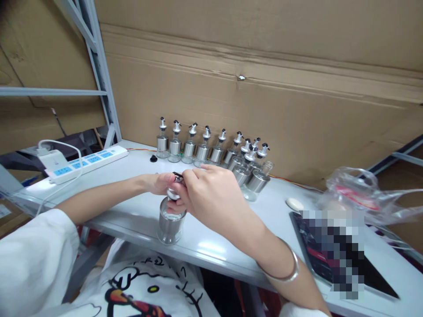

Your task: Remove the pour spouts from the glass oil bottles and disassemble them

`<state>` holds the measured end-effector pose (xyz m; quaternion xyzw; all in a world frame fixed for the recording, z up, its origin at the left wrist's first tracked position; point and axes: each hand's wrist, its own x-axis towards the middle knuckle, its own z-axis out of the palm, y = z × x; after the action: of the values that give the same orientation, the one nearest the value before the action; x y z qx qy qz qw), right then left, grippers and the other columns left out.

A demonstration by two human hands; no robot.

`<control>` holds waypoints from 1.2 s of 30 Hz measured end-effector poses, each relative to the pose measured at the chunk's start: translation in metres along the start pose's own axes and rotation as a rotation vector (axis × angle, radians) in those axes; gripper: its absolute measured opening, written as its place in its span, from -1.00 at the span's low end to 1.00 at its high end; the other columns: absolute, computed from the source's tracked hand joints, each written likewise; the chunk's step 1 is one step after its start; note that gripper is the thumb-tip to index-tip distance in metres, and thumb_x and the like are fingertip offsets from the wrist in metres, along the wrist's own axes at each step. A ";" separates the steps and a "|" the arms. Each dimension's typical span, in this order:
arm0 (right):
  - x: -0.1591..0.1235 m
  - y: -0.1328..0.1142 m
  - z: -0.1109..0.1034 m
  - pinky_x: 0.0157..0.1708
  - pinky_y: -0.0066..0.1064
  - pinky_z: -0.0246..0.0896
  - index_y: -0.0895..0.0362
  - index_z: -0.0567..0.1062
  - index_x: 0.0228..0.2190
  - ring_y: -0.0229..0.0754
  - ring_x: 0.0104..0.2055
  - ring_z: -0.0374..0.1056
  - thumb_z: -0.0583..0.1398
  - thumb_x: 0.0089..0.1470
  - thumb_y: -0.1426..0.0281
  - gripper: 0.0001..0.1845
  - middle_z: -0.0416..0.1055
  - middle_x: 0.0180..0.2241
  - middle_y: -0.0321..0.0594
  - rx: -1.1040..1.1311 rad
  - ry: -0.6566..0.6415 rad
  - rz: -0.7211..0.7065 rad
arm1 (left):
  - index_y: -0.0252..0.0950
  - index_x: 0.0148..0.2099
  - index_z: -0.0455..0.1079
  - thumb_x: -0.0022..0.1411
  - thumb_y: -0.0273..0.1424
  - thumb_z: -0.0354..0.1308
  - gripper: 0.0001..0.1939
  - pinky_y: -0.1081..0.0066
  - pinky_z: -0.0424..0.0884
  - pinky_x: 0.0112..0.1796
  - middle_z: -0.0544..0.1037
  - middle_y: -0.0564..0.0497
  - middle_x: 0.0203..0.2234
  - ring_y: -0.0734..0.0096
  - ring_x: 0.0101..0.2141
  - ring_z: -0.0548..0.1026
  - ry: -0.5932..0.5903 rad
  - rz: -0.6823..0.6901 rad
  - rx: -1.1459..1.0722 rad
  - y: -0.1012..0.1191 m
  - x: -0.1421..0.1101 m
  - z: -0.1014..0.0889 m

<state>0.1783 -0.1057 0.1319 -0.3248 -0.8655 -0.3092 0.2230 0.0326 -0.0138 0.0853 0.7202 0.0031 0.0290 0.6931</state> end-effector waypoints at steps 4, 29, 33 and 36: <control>-0.001 0.002 -0.002 -0.13 -0.30 0.27 0.14 0.35 -0.59 -0.26 -0.62 0.30 -0.01 0.26 0.40 -0.61 0.40 -0.67 -0.30 0.023 0.014 -0.014 | -0.25 -0.58 0.17 -0.23 0.36 0.06 -0.29 0.32 0.37 -0.59 0.25 0.03 -0.72 0.29 -0.57 0.36 -0.006 0.022 -0.006 0.002 0.000 0.001; -0.004 -0.020 0.006 -0.35 -0.39 0.23 0.15 0.45 -0.57 -0.28 -0.65 0.25 0.06 0.24 0.31 -0.62 0.39 -0.67 -0.27 -0.032 0.106 0.194 | -0.22 -0.63 0.14 -0.33 0.43 -0.01 -0.25 0.34 0.28 -0.68 0.10 0.09 -0.80 0.32 -0.66 0.28 0.078 0.047 -0.005 -0.004 0.002 0.006; -0.004 -0.011 -0.003 -0.57 -0.45 0.02 0.16 0.49 -0.50 -0.26 -0.59 0.33 0.07 0.25 0.25 -0.63 0.42 -0.62 -0.27 0.127 -0.072 0.232 | -0.22 -0.64 0.14 -0.34 0.45 -0.08 -0.24 0.29 0.33 -0.68 0.09 0.09 -0.82 0.33 -0.70 0.26 0.120 0.056 0.039 -0.005 0.002 0.005; -0.006 -0.001 -0.010 -0.57 -0.48 0.02 0.14 0.50 -0.43 -0.31 -0.59 0.32 0.03 0.27 0.37 -0.68 0.45 -0.58 -0.31 0.285 -0.145 0.201 | -0.23 -0.63 0.16 -0.38 0.46 -0.11 -0.22 0.31 0.32 -0.68 0.11 0.09 -0.82 0.40 -0.73 0.20 0.082 0.024 0.044 -0.004 0.002 0.005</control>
<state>0.1831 -0.1154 0.1352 -0.3963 -0.8775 -0.1355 0.2337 0.0352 -0.0186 0.0816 0.7334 0.0236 0.0667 0.6761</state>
